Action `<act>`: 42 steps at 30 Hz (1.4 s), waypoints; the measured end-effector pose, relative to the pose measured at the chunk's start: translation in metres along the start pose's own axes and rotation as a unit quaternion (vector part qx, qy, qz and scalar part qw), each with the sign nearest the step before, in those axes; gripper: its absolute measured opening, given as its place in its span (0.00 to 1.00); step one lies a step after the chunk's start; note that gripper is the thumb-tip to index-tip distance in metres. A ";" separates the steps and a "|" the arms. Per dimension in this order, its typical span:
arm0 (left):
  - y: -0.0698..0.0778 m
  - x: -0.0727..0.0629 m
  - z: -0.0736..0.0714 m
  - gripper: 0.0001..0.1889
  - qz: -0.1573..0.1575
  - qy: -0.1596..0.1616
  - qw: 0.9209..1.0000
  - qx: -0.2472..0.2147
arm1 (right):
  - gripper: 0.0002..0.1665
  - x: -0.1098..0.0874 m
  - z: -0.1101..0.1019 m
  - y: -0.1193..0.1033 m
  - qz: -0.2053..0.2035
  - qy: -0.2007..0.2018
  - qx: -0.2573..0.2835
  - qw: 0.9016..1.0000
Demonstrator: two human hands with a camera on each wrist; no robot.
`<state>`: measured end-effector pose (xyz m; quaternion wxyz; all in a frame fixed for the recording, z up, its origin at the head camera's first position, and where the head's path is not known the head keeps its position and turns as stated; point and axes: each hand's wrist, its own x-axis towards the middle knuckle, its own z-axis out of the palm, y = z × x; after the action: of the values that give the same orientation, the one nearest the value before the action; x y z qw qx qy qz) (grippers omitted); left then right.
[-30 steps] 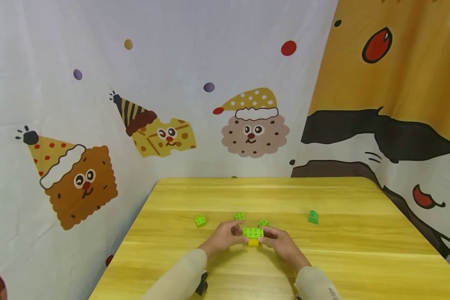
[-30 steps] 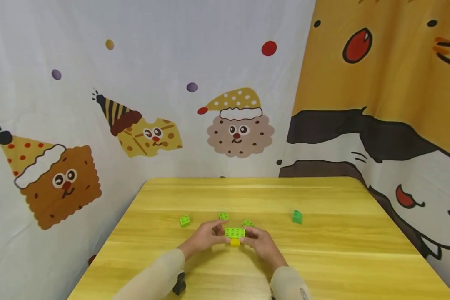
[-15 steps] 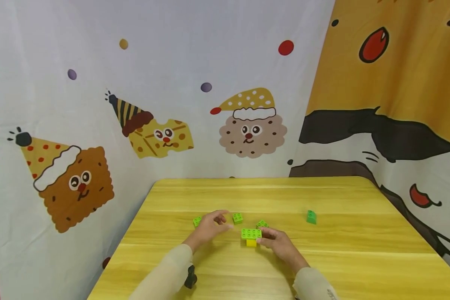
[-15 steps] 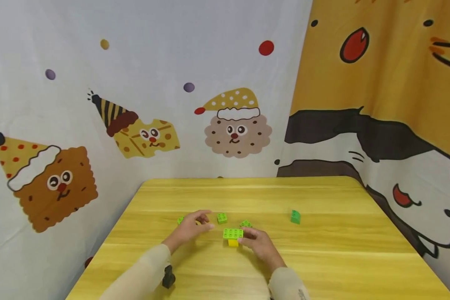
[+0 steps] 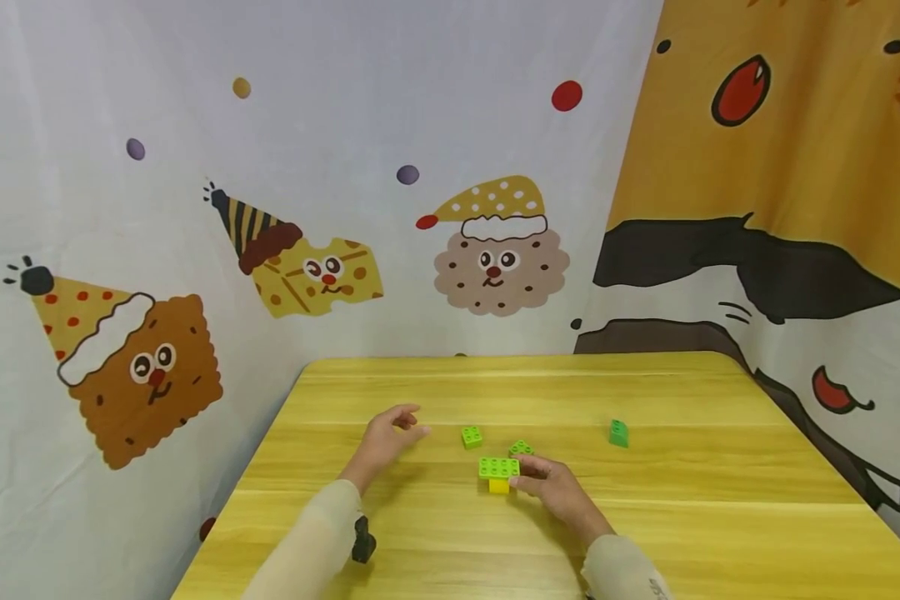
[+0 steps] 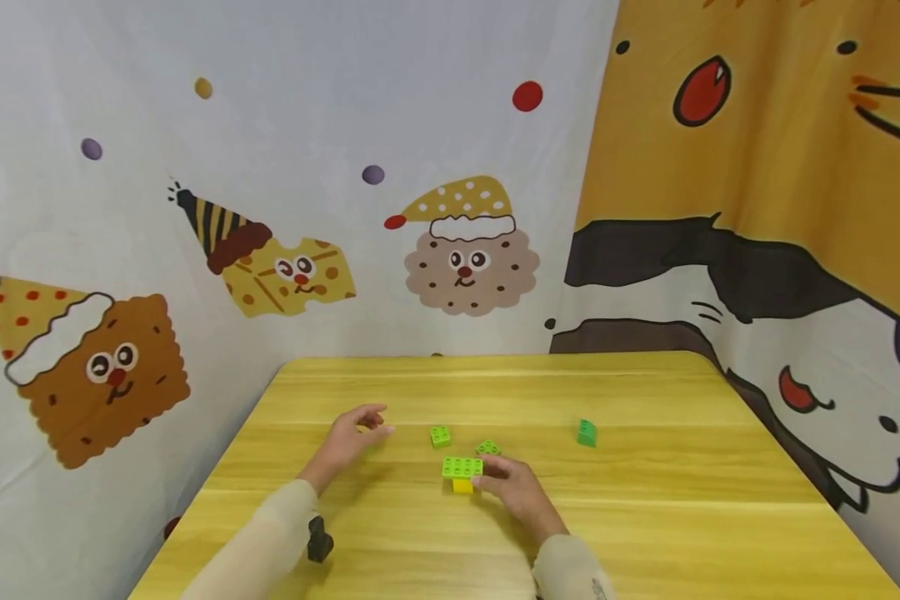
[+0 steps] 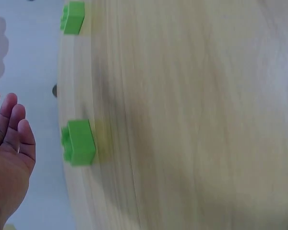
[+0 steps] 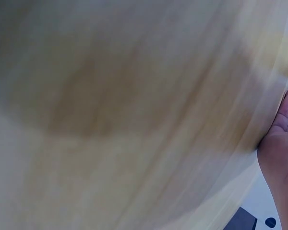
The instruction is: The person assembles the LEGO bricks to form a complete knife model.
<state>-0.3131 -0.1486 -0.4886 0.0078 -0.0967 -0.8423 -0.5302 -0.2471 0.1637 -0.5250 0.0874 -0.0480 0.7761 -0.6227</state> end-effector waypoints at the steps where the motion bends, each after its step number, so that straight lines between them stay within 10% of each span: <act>1: -0.001 0.000 -0.003 0.27 -0.003 0.006 1.000 -0.004 | 0.29 0.000 0.000 0.000 0.001 0.000 0.000 1.000; 15: -0.024 -0.005 -0.028 0.32 -0.062 0.049 0.997 0.002 | 0.31 0.002 0.000 0.003 0.011 0.007 -0.004 1.000; 42: -0.059 -0.016 -0.025 0.27 -0.116 0.068 0.991 0.002 | 0.31 0.002 -0.001 0.004 0.013 -0.001 -0.015 1.000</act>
<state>-0.3094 -0.1987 -0.5324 0.0035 0.0375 -0.8467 -0.5308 -0.2493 0.1649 -0.5286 0.0954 -0.0403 0.7857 -0.6099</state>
